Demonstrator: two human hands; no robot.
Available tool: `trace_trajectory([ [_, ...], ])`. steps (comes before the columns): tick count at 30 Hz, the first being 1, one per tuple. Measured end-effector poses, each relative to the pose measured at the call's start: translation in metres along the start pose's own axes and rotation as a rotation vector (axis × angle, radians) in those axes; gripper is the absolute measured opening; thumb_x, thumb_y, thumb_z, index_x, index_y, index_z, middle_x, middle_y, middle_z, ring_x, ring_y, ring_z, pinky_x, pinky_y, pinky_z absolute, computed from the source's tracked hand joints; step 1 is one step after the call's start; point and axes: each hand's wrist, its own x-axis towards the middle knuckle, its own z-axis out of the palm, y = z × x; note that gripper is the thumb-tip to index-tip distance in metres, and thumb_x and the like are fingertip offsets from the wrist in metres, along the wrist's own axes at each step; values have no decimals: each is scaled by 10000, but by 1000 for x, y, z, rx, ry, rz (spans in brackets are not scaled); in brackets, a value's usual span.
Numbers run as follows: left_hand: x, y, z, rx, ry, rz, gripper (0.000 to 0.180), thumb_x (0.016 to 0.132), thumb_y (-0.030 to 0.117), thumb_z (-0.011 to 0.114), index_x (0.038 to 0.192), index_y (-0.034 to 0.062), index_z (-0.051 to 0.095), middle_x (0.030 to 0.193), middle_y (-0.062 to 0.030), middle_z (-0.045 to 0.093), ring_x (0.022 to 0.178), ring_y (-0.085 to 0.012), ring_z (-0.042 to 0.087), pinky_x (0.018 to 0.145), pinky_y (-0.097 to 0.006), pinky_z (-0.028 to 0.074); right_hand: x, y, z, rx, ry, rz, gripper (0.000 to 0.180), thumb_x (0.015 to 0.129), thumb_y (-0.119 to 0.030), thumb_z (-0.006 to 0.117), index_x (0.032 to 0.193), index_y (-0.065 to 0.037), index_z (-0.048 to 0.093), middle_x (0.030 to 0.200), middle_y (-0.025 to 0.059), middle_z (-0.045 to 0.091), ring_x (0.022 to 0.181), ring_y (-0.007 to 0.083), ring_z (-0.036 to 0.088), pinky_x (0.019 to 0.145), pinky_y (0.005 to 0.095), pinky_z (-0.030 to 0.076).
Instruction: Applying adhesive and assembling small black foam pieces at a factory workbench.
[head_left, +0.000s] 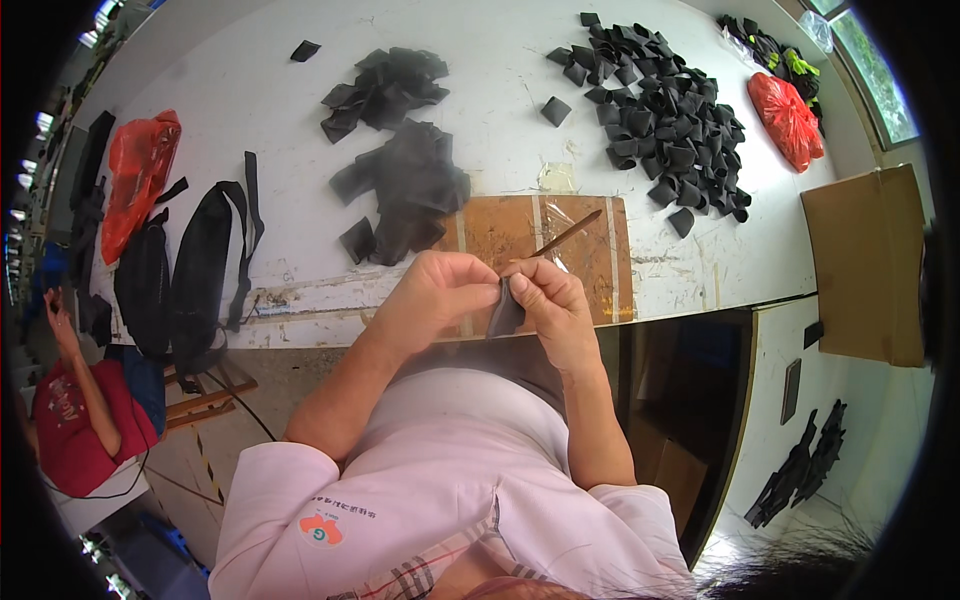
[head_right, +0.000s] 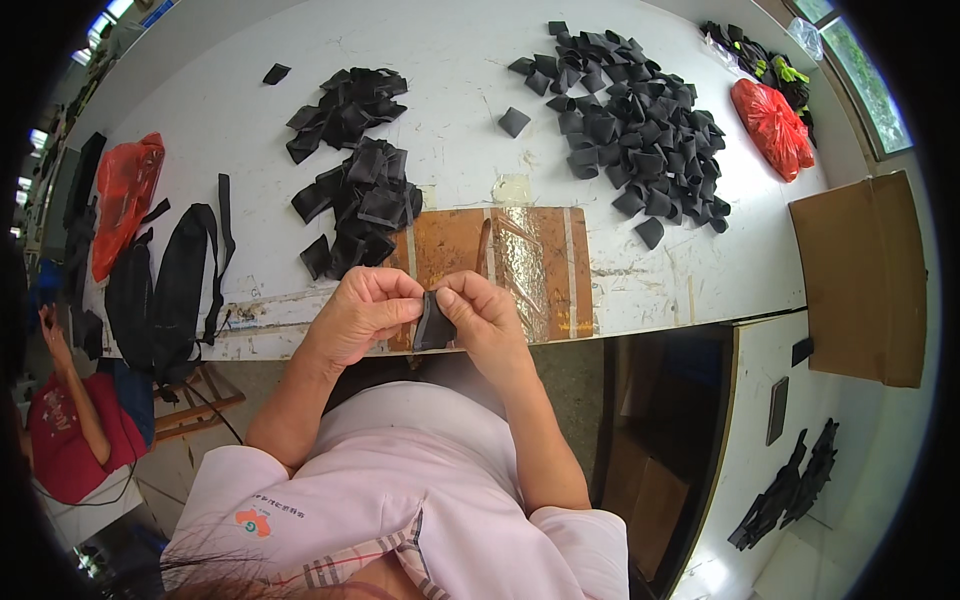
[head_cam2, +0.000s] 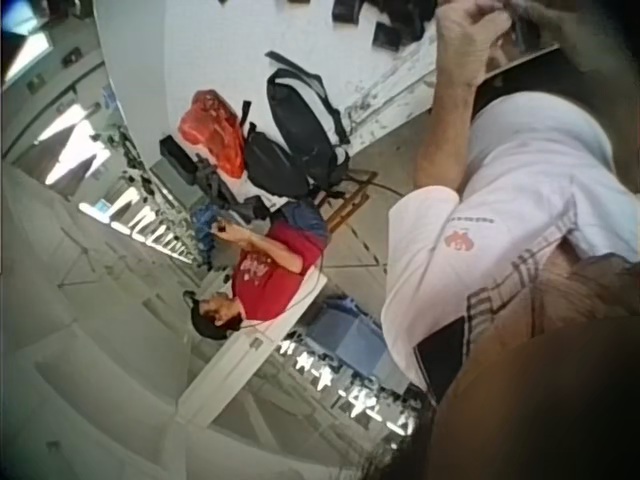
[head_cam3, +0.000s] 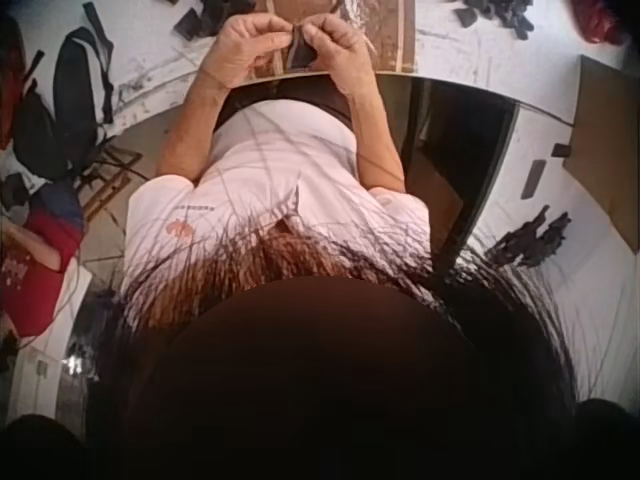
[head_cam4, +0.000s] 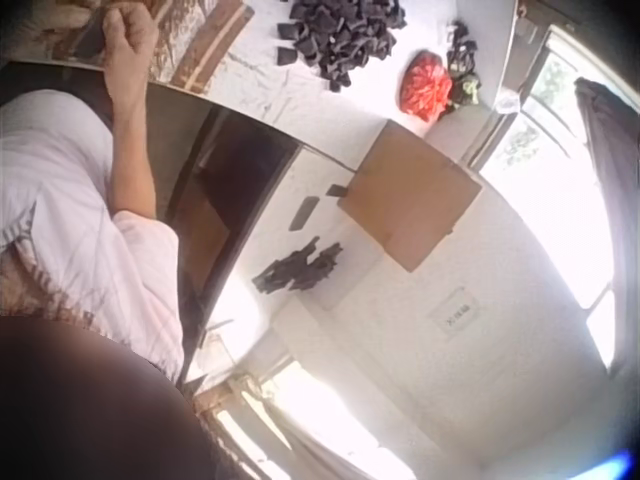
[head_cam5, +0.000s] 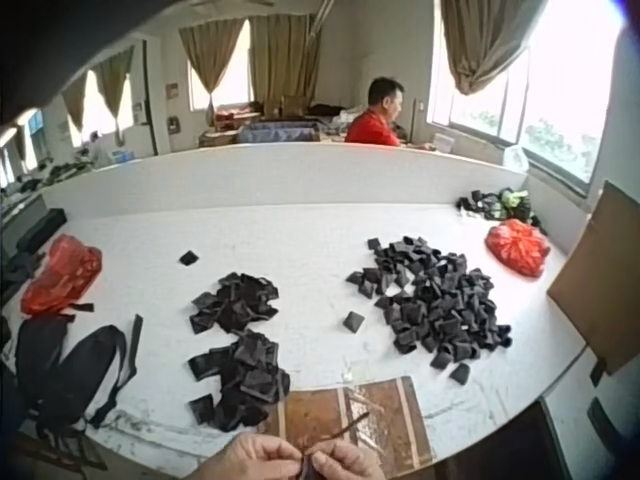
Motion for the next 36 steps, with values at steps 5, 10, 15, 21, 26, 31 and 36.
trace_trajectory([
  [5, -2, -11, 17, 680, 409, 537, 43, 754, 7, 606, 781, -11, 578, 619, 21, 523, 496, -16, 389, 427, -196, 315, -15, -7, 23, -741, 376, -469, 172, 744, -80, 649, 851, 28, 570, 729, 78, 539, 598, 144, 527, 513, 232, 429],
  [10, 4, -26, 30, 999, 545, 926, 96, 720, -37, 589, 779, 24, 545, 609, -64, 543, 445, -121, 475, 415, -251, 369, -10, -2, 27, -820, 426, -520, 68, 714, 8, 604, 778, 10, 581, 686, 91, 522, 554, 191, 510, 483, 281, 406],
  [15, 13, -33, 29, 880, 650, 904, 122, 743, -70, 566, 846, -7, 550, 637, -55, 580, 487, -58, 502, 446, -182, 392, 3, 9, 24, -1091, 465, -596, 88, 676, 23, 591, 749, -10, 553, 695, 109, 504, 589, 265, 518, 504, 348, 412],
  [21, 13, -27, 23, 605, 541, 659, 141, 777, -46, 560, 917, -29, 553, 683, -19, 611, 545, 14, 457, 473, -144, 380, 1, 0, 27, -891, 455, -623, 162, 674, 25, 607, 827, -2, 564, 723, 106, 517, 607, 243, 532, 512, 326, 435],
  [26, 13, -23, 29, 743, 613, 861, 184, 761, -50, 565, 941, -18, 547, 677, -18, 609, 507, 16, 435, 417, -138, 347, 7, 7, 19, -1096, 500, -736, 125, 687, 28, 591, 806, 0, 564, 737, 101, 514, 595, 240, 522, 500, 323, 427],
  [31, 6, -2, 9, -606, -139, 73, 169, 737, -42, 522, 899, -1, 545, 830, -56, 598, 604, -59, 529, 500, -201, 410, -1, -8, 17, -838, 486, -568, 73, 715, 28, 568, 781, 2, 557, 682, 70, 509, 530, 145, 476, 447, 255, 374],
  [36, 2, -6, 31, 301, 275, 437, 164, 735, -27, 522, 898, -6, 525, 764, -42, 579, 663, -90, 551, 591, -204, 445, -13, -14, 7, 747, -53, 75, 83, 791, -98, 586, 776, -21, 560, 693, -10, 513, 505, 31, 334, 440, 165, 276],
])
